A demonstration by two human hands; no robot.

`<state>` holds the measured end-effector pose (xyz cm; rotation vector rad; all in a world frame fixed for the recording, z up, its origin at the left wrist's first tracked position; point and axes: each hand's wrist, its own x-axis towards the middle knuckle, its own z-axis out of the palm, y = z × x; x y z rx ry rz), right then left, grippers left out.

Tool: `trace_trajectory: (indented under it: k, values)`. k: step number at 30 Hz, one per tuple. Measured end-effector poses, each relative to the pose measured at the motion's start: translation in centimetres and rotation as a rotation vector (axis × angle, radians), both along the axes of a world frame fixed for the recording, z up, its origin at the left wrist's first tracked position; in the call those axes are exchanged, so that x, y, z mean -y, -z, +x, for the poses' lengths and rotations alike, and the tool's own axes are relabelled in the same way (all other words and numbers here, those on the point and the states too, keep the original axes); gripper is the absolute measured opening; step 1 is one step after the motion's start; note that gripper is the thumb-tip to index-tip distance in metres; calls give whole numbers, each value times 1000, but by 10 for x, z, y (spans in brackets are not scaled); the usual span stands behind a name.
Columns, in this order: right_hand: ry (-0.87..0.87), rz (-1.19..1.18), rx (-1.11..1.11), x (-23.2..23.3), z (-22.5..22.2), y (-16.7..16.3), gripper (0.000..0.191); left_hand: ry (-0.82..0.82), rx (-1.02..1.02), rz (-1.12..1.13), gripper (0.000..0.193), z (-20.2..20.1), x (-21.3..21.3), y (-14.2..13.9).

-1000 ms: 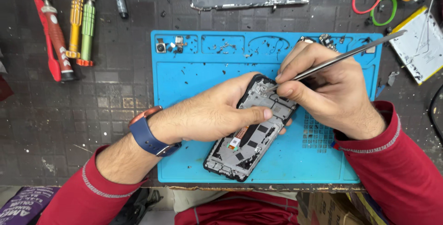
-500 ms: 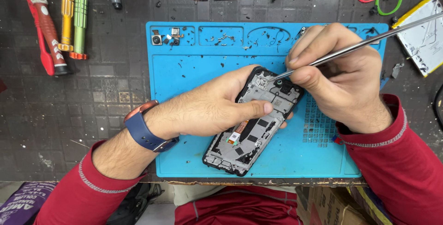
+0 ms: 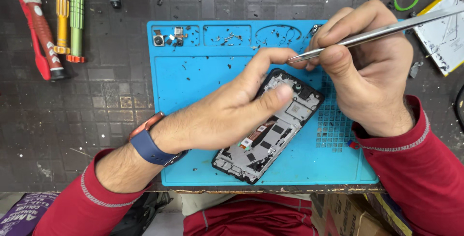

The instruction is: The person works on a disassembled smartphone frame on a blue repair mat, using tweezers and a metal pry tool to scrape and remove old adhesive and debris from the frame edges and interior. They rotate the phone repeatedly to reach different sides and pick small debris away by hand.

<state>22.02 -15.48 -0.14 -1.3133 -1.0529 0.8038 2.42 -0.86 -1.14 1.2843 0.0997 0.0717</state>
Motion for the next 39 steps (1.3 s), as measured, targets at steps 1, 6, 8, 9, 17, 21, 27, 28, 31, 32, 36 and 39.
trace_trajectory:
  k: [1, 6, 8, 9, 17, 21, 27, 28, 31, 32, 36, 39]
  values:
    - [-1, 4, -2, -1, 0, 1, 31, 2, -76, -92, 42, 0, 1, 0]
    - [18, -12, 62, -1, 0, 1, 31, -176, -84, -25, 31, 4, 8, 3]
    - [10, -16, 61, -1, 0, 1, 30, -202, -104, -51, 28, 4, 9, 3]
    - [8, -20, 60, -1, 0, 1, 30, -201, -93, -62, 28, 4, 9, 4]
    - [-7, -23, 70, 0, -1, 0, 29, -182, -98, -68, 23, 5, 10, 4]
    - [-23, -15, 69, -1, -1, -2, 29, -187, -72, -89, 22, 7, 10, 3]
    - [-18, -51, 103, 0, 0, -4, 28, -187, -98, -114, 19, 7, 10, 0]
    - [-12, -55, 109, 1, 0, -4, 28, -189, -110, -101, 18, 7, 9, 0]
    - [9, -31, 115, 3, 2, -4, 28, -180, -130, -88, 16, 5, 6, -1]
    - [19, -28, 112, 3, 2, -4, 29, -172, -137, -95, 15, 5, 6, -1]
    - [45, -30, 105, 4, 4, -3, 29, -215, -9, -66, 18, 5, 4, 1]
    - [46, -27, 130, 3, 5, -3, 28, -250, -4, -167, 22, 5, 3, 2]
